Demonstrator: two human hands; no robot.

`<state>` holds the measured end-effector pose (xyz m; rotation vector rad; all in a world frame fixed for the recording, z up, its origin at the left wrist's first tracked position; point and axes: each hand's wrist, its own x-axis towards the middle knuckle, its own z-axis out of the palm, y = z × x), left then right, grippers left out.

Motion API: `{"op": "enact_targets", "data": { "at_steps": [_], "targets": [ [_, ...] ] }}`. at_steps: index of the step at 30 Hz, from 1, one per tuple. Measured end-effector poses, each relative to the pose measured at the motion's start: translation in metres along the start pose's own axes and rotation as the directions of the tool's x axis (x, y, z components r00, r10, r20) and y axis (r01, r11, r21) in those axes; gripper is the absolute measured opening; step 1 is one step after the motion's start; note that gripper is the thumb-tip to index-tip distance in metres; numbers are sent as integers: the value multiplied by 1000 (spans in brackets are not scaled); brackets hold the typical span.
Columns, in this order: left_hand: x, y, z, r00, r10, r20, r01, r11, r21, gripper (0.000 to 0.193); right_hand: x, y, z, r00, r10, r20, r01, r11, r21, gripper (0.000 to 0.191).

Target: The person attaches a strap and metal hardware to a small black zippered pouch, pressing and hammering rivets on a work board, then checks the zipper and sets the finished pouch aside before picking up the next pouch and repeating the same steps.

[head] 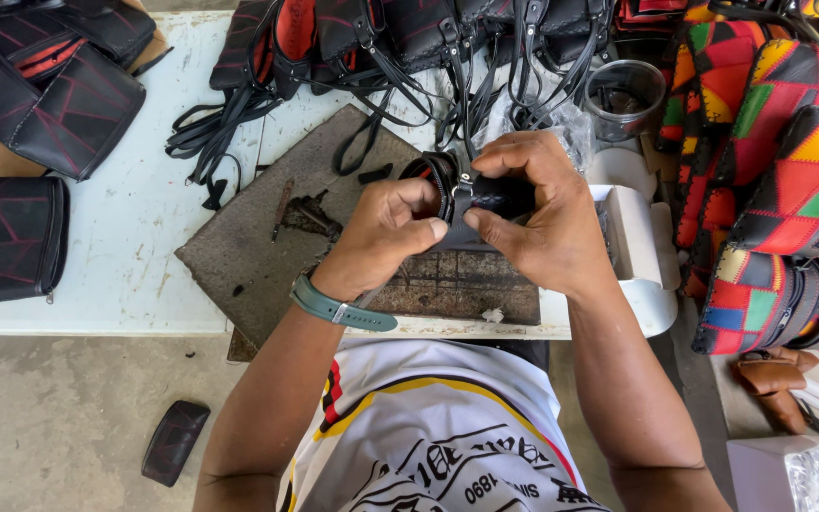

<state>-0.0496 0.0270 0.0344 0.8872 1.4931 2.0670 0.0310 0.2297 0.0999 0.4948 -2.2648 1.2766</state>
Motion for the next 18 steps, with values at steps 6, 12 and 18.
{"op": "enact_targets", "data": {
  "at_steps": [6, 12, 18],
  "targets": [
    [0, -13, -5, 1000, 2, 21, -2, 1000, 4, 6, 1, 2, -2, 998, 53, 44, -59, 990, 130, 45],
    [-4, -2, 1, 997, 81, 2, -81, 992, 97, 9, 2, 0, -1, 1000, 9, 19, -9, 1000, -13, 47],
    [-8, 3, 16, 979, 162, -120, -124, 954, 274, 4, 1, -5, 0, 1000, -2, 13, 3, 997, -73, 45]
  ]
}}
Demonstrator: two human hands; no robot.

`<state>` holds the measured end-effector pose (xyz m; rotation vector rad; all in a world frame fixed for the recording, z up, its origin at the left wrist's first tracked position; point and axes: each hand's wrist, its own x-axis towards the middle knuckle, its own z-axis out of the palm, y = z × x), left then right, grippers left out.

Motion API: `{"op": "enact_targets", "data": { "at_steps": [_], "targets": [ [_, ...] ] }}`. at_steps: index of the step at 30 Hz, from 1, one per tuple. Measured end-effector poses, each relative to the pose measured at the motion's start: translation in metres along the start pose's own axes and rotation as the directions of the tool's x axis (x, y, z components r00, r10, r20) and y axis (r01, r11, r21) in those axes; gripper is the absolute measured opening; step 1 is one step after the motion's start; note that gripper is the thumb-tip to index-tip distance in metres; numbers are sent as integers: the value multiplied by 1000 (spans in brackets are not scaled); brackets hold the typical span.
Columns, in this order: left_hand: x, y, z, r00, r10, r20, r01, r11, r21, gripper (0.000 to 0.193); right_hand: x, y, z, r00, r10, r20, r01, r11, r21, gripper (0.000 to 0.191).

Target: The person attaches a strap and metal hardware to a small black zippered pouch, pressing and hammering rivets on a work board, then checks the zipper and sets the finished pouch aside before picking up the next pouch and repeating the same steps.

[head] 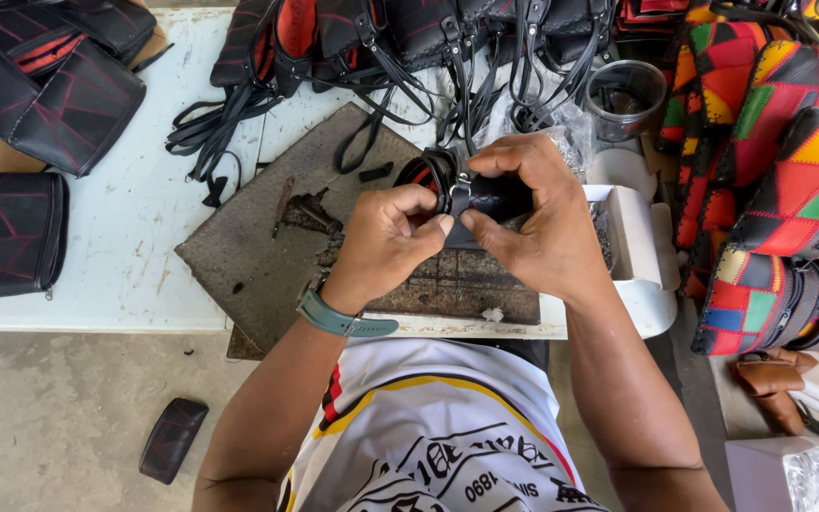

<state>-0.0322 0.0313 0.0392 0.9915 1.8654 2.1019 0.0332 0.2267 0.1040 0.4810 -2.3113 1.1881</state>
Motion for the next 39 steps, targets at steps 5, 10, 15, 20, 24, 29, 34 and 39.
{"op": "enact_targets", "data": {
  "at_steps": [5, 10, 15, 20, 24, 29, 34, 39],
  "targets": [
    [1, -6, 7, 999, -8, -46, 9, 1000, 23, 6, -2, 0, 1, 1000, -13, 1, 13, 998, 54, 49],
    [2, -6, 10, 998, 62, -17, -62, 997, -45, 11, -3, 2, 1, 997, 71, 9, -72, 993, 98, 52],
    [1, 2, -4, 996, -44, 78, 33, 991, 132, 10, -5, 3, 0, 997, 81, 18, -83, 990, 118, 54],
    [4, -1, 5, 1000, 24, 7, -24, 1000, -8, 8, -5, 6, -1, 996, 74, 41, -80, 983, 165, 54],
    [5, -4, 15, 994, 93, -63, -94, 996, -13, 11, -5, 8, -1, 996, 75, 47, -83, 980, 183, 54],
    [7, -6, 11, 999, 47, 2, -47, 998, -37, 14, -4, 5, -2, 995, 93, 34, -97, 986, 135, 55],
    [6, -11, 4, 999, 1, 52, 1, 999, -47, 16, -1, 1, -2, 997, 65, 33, -66, 998, 18, 54],
    [11, -16, 9, 999, 31, -18, -31, 999, 9, 19, 1, 2, -1, 999, 38, 19, -37, 999, -18, 52]
  ]
}}
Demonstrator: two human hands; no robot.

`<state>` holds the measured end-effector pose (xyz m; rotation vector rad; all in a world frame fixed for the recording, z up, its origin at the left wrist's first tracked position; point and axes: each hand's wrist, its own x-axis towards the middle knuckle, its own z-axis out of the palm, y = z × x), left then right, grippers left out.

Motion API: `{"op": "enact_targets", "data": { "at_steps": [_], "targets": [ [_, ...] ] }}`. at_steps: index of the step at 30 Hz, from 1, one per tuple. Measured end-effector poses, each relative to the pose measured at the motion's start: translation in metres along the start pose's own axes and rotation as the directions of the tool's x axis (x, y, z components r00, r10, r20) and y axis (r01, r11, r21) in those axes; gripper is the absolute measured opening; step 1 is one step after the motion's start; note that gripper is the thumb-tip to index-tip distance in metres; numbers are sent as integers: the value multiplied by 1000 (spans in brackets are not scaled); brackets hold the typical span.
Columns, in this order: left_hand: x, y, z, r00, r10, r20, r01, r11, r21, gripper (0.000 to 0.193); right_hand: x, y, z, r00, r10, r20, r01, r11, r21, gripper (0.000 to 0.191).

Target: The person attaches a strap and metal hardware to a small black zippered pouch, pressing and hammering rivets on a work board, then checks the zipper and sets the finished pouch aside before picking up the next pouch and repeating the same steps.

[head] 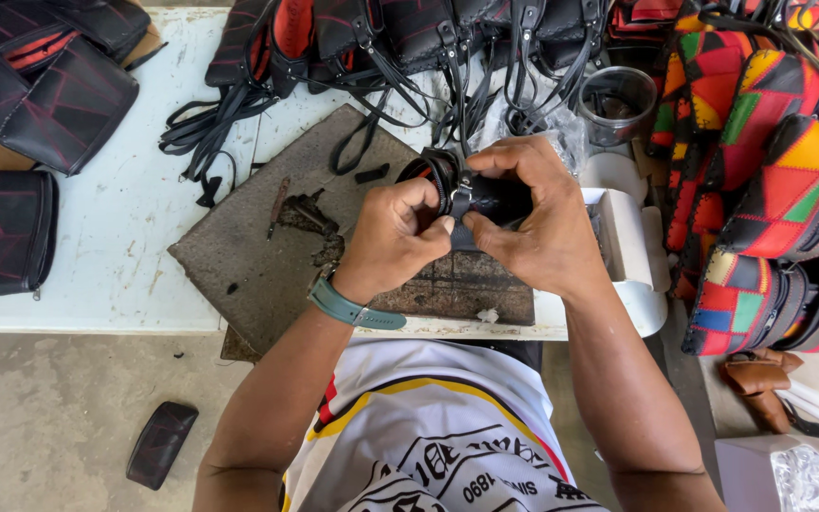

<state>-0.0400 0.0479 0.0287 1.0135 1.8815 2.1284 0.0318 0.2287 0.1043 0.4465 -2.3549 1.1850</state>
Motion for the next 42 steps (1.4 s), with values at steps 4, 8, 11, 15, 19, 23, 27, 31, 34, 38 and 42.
{"op": "enact_targets", "data": {
  "at_steps": [4, 8, 11, 15, 19, 23, 27, 31, 34, 38, 42],
  "targets": [
    [3, 2, 5, 998, 42, -44, -37, 994, 100, 19, 0, 3, -3, 1000, 3, 18, -4, 999, 41, 54],
    [3, 5, 6, 1000, 12, 13, -13, 999, 46, 20, 0, 5, -6, 997, 55, 45, -61, 990, 126, 58],
    [0, 6, 5, 998, -4, 57, 7, 999, -53, 19, 1, 6, -7, 995, 67, 79, -77, 988, 131, 58],
    [-3, 3, 5, 998, 27, 60, -24, 998, -56, 16, 2, 6, -9, 994, 57, 96, -66, 994, 88, 56],
    [-1, -4, 5, 999, -21, 32, 23, 999, -43, 18, 3, 4, -8, 997, -5, 75, 5, 1000, 2, 50],
    [1, -8, 6, 1000, 23, 14, -23, 1000, -14, 18, 3, 1, -7, 999, -3, 49, 6, 999, -44, 51],
    [-2, -9, 9, 997, 21, 72, -14, 994, -105, 13, 2, -2, -9, 995, -63, 73, 66, 997, -31, 54],
    [1, -6, 19, 999, 23, 26, -22, 998, -51, 11, 3, -5, -8, 995, -86, 45, 90, 989, -116, 52],
    [7, -1, 22, 996, 82, -42, -80, 996, 46, 11, 1, -1, -11, 996, -91, -6, 90, 987, -130, 53],
    [12, 16, -12, 989, 65, -132, -47, 990, 132, 10, -10, 28, -65, 989, 68, -130, -81, 992, -97, 35],
    [-9, 26, -40, 996, 25, -89, -24, 1000, 11, 10, -59, 92, -80, 973, 187, 136, -85, 837, -541, 7]
  ]
}}
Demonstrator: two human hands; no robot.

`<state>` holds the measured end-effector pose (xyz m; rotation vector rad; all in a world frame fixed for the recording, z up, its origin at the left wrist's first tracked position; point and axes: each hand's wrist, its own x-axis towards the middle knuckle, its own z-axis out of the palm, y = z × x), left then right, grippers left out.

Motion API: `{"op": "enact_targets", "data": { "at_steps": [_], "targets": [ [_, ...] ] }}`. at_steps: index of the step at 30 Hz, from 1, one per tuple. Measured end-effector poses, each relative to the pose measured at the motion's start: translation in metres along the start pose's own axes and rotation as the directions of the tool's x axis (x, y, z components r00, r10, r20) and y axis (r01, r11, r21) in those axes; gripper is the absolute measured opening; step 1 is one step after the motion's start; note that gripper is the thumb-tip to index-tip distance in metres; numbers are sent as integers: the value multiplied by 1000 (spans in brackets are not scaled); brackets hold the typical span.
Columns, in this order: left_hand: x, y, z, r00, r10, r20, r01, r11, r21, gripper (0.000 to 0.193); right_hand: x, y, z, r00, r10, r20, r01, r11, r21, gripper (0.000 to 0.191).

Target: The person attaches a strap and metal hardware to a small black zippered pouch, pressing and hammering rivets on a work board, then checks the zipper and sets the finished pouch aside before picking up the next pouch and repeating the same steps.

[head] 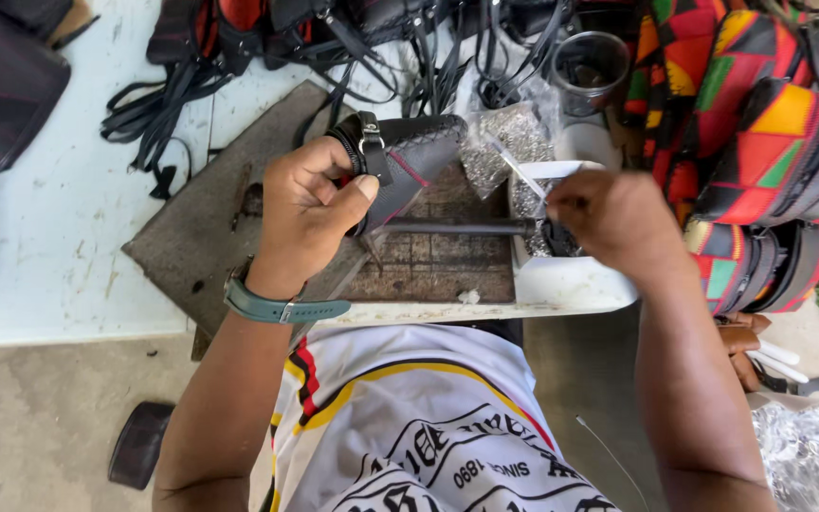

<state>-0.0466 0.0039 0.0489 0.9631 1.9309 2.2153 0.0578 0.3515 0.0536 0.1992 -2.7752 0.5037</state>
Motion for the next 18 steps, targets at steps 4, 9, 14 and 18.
{"op": "enact_targets", "data": {
  "at_steps": [4, 9, 14, 18],
  "targets": [
    [-10, 3, -4, 999, 0, 37, -1, 1000, 15, 14, -3, 35, 64, 961, 226, 161, -109, 841, -530, 25],
    [-15, 11, -10, 996, -19, 85, 24, 998, -56, 19, 6, 45, 87, 926, 313, 213, -136, 801, -584, 20],
    [-19, 12, -11, 995, -30, 96, 42, 991, -128, 17, 7, 37, 82, 861, 379, 340, -98, 778, -620, 23],
    [-19, 11, -13, 998, -26, 58, 30, 996, -79, 18, 8, 36, 80, 886, 372, 278, -154, 800, -580, 23]
  ]
}}
